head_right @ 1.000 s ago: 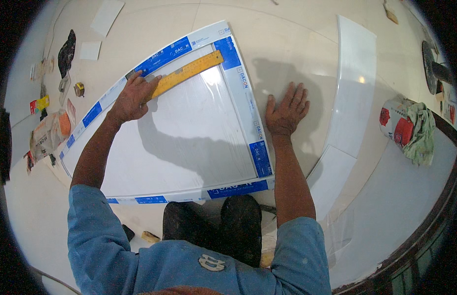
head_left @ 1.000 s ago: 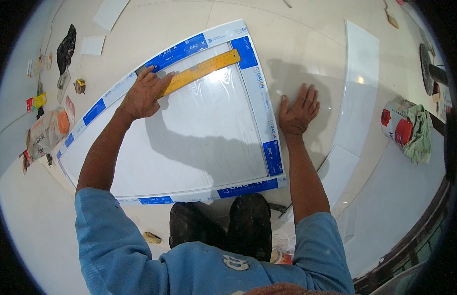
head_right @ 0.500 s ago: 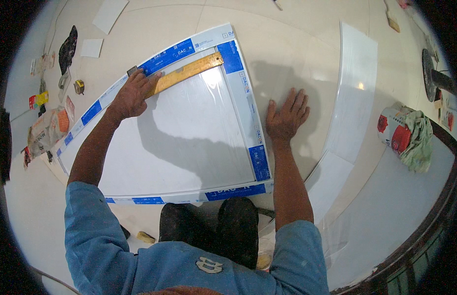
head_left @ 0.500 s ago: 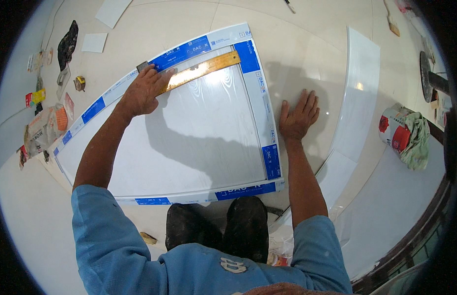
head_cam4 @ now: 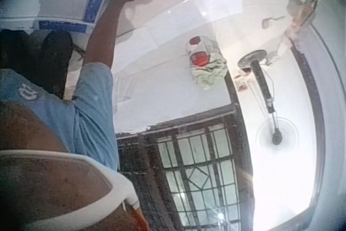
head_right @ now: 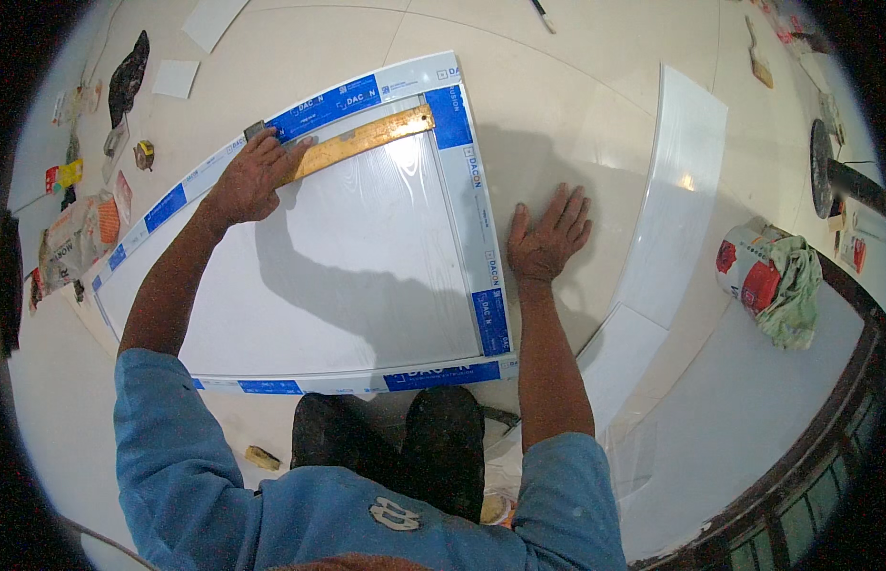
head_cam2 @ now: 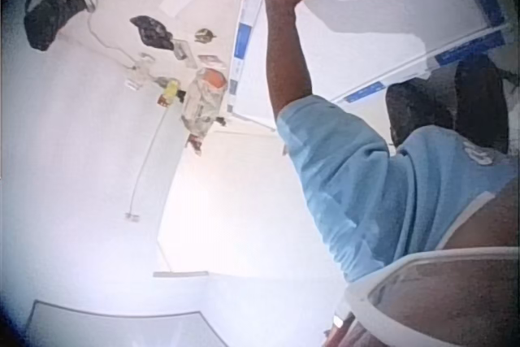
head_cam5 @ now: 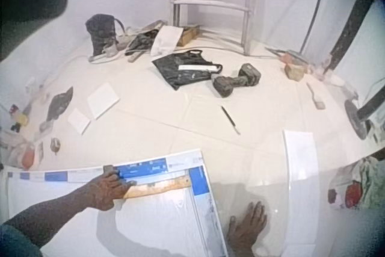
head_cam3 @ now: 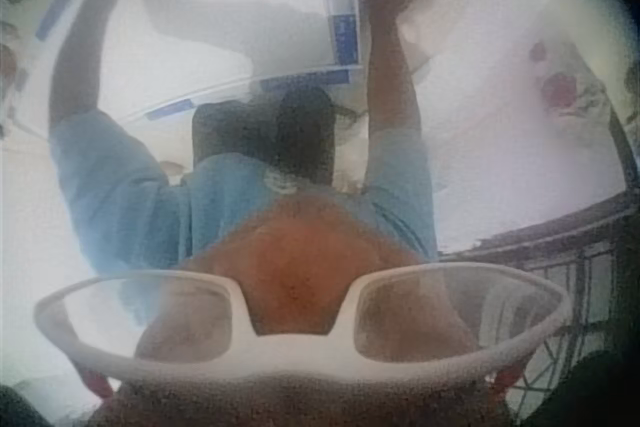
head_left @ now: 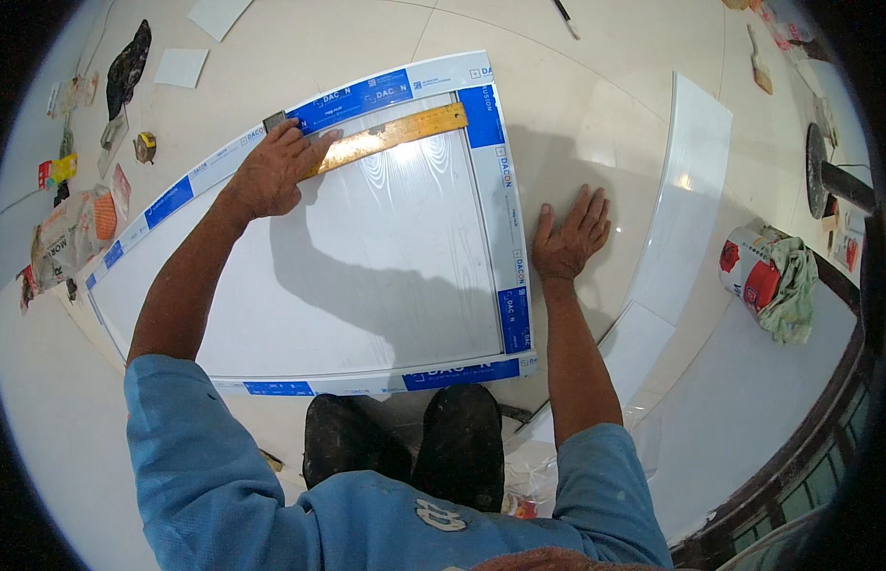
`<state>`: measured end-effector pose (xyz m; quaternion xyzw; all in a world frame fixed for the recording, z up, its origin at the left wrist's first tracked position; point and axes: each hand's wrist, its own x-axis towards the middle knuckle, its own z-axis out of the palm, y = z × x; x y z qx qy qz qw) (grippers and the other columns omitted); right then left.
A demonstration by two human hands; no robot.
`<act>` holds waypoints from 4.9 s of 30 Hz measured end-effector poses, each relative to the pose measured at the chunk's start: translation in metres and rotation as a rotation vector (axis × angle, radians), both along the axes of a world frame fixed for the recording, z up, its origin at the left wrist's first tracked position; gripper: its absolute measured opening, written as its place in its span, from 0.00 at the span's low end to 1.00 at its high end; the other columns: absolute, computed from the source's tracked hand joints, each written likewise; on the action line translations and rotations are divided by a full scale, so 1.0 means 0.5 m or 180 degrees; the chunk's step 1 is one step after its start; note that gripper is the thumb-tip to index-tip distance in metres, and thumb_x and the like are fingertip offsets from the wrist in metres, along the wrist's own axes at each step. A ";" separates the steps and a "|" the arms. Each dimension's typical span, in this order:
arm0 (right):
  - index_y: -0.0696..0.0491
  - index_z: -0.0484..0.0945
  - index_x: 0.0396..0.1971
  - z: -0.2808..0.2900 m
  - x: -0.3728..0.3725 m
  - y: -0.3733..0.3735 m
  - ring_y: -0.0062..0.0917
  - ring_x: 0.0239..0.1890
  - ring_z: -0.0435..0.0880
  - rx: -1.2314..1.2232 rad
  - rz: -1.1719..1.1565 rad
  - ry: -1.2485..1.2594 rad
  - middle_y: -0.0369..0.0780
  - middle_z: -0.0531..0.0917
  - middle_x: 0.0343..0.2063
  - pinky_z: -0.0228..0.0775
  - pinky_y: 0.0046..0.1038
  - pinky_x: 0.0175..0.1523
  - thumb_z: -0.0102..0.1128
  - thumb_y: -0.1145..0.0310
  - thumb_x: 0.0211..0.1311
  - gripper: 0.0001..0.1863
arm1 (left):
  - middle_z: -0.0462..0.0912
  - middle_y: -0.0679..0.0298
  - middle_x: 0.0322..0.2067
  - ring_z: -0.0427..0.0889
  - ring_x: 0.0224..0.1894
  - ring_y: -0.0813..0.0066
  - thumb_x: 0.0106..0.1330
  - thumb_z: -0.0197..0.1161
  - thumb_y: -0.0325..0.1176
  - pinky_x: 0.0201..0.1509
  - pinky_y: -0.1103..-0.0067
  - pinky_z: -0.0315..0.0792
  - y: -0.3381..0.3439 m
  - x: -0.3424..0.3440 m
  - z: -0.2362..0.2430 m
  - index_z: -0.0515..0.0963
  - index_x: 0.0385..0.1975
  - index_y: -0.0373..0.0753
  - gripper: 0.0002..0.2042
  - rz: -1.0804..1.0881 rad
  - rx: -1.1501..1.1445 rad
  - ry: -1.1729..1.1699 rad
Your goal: The person kneels on the floor and measures a white tile using a try square and pencil. They then use a utility knife and a straight edge to score and cut the tile along the marked line.
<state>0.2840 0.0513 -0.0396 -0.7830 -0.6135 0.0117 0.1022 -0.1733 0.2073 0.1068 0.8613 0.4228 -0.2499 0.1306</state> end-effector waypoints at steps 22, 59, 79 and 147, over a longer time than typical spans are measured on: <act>0.58 0.59 0.81 0.010 -0.003 0.000 0.56 0.84 0.52 -0.0105 -0.0065 0.0142 0.57 0.58 0.81 0.39 0.64 0.83 0.58 0.44 0.76 0.45 | 0.84 0.61 0.64 0.78 0.65 0.64 0.50 0.75 0.17 0.90 0.63 0.51 0.014 0.003 -0.008 0.61 0.83 0.49 0.54 0.0015 -0.0111 -0.0009; 0.59 0.60 0.81 0.005 0.001 -0.002 0.57 0.83 0.54 0.0016 -0.0042 0.0164 0.58 0.59 0.80 0.43 0.65 0.82 0.60 0.45 0.75 0.45 | 0.84 0.47 0.58 0.80 0.68 0.55 0.70 0.58 0.24 0.78 0.58 0.69 -0.032 0.064 0.129 0.74 0.73 0.36 0.29 0.1284 -0.0450 -0.0373; 0.57 0.60 0.81 0.003 -0.002 -0.001 0.56 0.83 0.54 -0.0003 -0.0080 0.0068 0.58 0.59 0.80 0.42 0.66 0.82 0.58 0.44 0.76 0.44 | 0.89 0.53 0.23 0.93 0.32 0.61 0.79 0.64 0.56 0.48 0.59 0.90 -0.025 -0.057 0.048 0.90 0.39 0.30 0.28 0.3353 -0.3075 -0.3072; 0.57 0.57 0.82 0.005 -0.001 -0.001 0.56 0.85 0.50 -0.0141 -0.0087 0.0159 0.57 0.55 0.82 0.37 0.63 0.84 0.58 0.45 0.76 0.46 | 0.86 0.57 0.49 0.78 0.62 0.60 0.74 0.72 0.40 0.87 0.48 0.47 -0.006 0.066 -0.032 0.58 0.85 0.48 0.42 0.0367 0.0410 0.0159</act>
